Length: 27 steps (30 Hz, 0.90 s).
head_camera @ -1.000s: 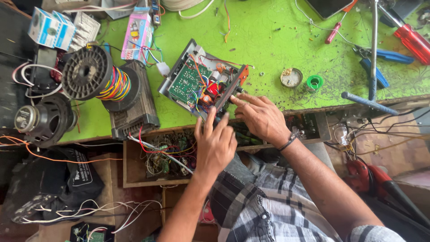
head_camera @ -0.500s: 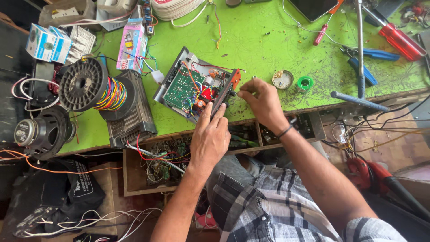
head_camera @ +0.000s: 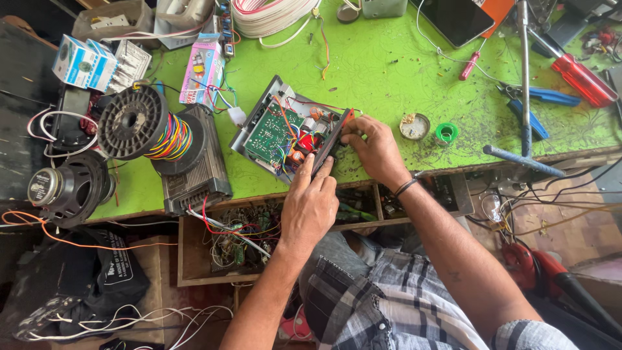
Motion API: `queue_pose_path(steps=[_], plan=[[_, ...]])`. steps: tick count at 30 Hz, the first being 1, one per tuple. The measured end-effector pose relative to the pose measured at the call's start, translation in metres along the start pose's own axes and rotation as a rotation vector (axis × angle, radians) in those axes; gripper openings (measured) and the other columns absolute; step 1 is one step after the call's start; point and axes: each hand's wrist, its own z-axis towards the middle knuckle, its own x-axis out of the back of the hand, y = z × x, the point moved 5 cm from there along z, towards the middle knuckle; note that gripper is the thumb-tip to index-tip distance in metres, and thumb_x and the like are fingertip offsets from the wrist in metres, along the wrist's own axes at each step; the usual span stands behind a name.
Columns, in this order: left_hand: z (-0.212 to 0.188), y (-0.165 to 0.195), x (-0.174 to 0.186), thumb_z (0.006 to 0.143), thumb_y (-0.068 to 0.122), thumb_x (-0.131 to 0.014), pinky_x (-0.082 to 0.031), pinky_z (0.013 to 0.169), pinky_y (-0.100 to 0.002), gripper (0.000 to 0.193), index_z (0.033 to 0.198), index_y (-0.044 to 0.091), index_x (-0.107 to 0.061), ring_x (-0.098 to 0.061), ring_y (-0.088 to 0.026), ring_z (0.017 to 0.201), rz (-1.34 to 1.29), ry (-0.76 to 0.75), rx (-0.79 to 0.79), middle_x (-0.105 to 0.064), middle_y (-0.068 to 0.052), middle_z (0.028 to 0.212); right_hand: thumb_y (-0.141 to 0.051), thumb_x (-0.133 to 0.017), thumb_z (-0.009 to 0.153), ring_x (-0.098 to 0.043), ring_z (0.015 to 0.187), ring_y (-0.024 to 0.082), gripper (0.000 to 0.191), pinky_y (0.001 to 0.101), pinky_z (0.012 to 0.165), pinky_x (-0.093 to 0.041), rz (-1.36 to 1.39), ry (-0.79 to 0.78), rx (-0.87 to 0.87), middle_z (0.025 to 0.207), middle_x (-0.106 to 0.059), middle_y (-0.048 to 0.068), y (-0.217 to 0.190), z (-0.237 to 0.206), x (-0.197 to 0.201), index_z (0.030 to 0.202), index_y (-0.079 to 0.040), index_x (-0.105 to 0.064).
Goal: The person works on an open electronic device on a green workbench, using a screwdriver to tighten screws on the casing and adjusting internal wires and components. The person repeatedly repositions the device and uses both hands to align parts while securing them.
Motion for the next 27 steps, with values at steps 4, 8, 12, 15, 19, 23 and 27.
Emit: queue_pose_path(steps=[4,8,12,15,19,23,27], plan=[[0.001,0.001,0.001,0.087,0.010,-0.065,-0.037,0.119,-0.050,0.010,0.089,0.001,-0.062,-0.046,-0.042,0.141,0.008,0.006,-0.009,-0.063,-0.014,0.141,-0.007,-0.077,0.087,-0.071,0.089,0.027,0.013,0.0382,0.079,-0.055,-0.018,0.025,-0.041,0.092,-0.073,0.013,-0.001,0.000,-0.001,0.096,0.000,-0.070],[0.001,0.000,0.001,0.087,0.010,-0.066,-0.037,0.119,-0.049,0.010,0.088,0.001,-0.062,-0.046,-0.043,0.140,0.005,0.016,-0.012,-0.063,-0.014,0.141,-0.010,-0.078,0.086,-0.074,0.086,0.027,0.015,0.0374,0.078,-0.057,0.003,0.072,-0.162,0.093,-0.076,0.013,0.004,-0.001,0.000,0.097,-0.002,-0.072],[0.000,0.000,0.000,0.087,0.011,-0.066,-0.037,0.119,-0.049,0.011,0.091,0.001,-0.063,-0.045,-0.043,0.141,0.003,0.014,-0.014,-0.063,-0.014,0.142,-0.009,-0.077,0.088,-0.072,0.090,0.034,0.015,0.0405,0.080,-0.056,-0.098,0.085,0.009,0.095,-0.075,0.017,-0.006,-0.001,0.001,0.097,0.002,-0.073],[0.000,-0.001,-0.001,0.087,0.011,-0.067,-0.037,0.119,-0.049,0.011,0.091,0.001,-0.064,-0.045,-0.042,0.142,0.009,0.013,-0.014,-0.062,-0.014,0.142,-0.008,-0.076,0.089,-0.072,0.090,0.034,0.014,0.0413,0.081,-0.056,-0.102,0.095,0.041,0.095,-0.075,0.018,-0.012,0.000,0.001,0.097,0.003,-0.073],[0.000,-0.001,-0.002,0.086,0.011,-0.068,-0.037,0.118,-0.050,0.012,0.091,0.001,-0.064,-0.045,-0.043,0.141,0.021,0.012,-0.011,-0.062,-0.013,0.143,-0.014,-0.076,0.088,-0.075,0.079,0.030,0.016,0.0392,0.075,-0.058,0.017,0.097,-0.348,0.087,-0.076,0.014,0.003,-0.001,0.000,0.097,-0.001,-0.073],[-0.001,-0.001,-0.003,0.085,0.010,-0.067,-0.038,0.118,-0.049,0.012,0.091,0.001,-0.064,-0.044,-0.043,0.142,0.012,0.008,-0.011,-0.062,-0.014,0.143,-0.012,-0.075,0.089,-0.075,0.080,0.025,0.015,0.0370,0.075,-0.058,-0.034,0.110,-0.153,0.090,-0.077,0.013,-0.004,0.001,0.002,0.098,0.000,-0.074],[-0.001,-0.002,-0.003,0.086,0.011,-0.066,-0.038,0.118,-0.050,0.012,0.092,0.001,-0.064,-0.045,-0.043,0.141,0.003,0.018,-0.009,-0.062,-0.014,0.143,-0.009,-0.075,0.093,-0.075,0.087,0.025,0.012,0.0362,0.079,-0.057,-0.128,0.136,0.090,0.096,-0.078,0.014,-0.011,-0.003,0.006,0.100,0.000,-0.077]])
